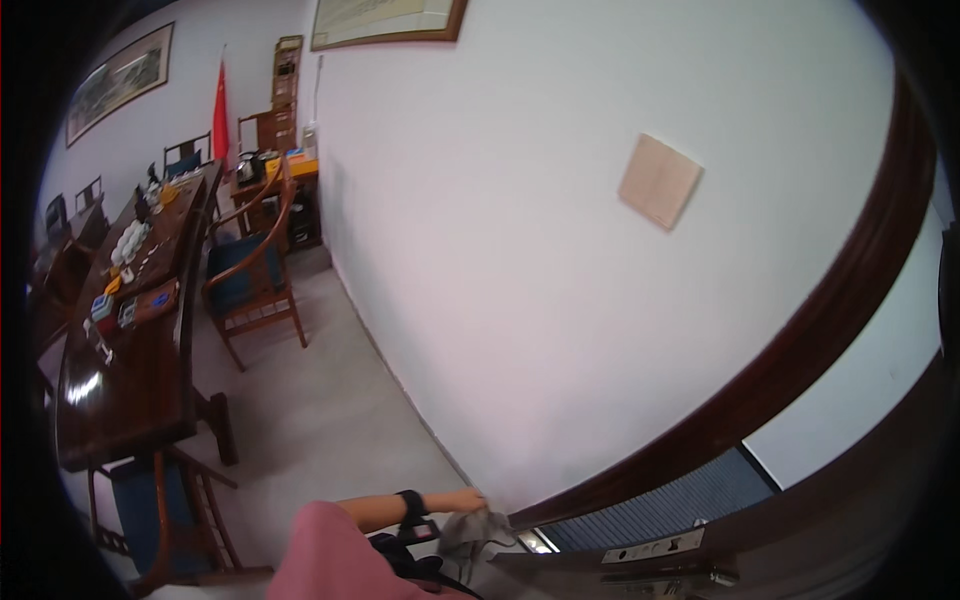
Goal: Wiping a door, table, and chair with a cleaning cloth.
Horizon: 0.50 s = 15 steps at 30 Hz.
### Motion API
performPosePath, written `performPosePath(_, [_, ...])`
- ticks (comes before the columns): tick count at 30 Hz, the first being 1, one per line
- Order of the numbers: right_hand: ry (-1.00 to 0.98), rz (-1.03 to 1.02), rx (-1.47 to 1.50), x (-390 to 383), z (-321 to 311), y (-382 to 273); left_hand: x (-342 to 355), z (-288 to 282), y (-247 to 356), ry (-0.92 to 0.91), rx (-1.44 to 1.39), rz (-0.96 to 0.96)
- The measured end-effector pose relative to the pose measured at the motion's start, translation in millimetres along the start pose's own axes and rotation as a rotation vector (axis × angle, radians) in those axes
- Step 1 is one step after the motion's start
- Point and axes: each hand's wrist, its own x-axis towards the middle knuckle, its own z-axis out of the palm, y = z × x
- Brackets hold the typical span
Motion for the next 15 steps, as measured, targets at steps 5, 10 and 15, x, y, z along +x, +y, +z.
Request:
performPosePath(5, [0.019, 0.015, -0.120, -3.0, 1.1, 6.0, -103.7, -20.2, -30.4, 0.407, -0.474, -0.402])
performPosePath(10, [-0.014, 0.115, -0.002, 12.8, -7.7, -15.0, -183.1, -24.3, -32.2, 0.597, -0.800, -0.501])
performPosePath(15, [0.059, -0.089, -0.230, -5.0, -7.6, 0.8, -214.6, -6.5, -6.5, 0.687, -0.884, -0.308])
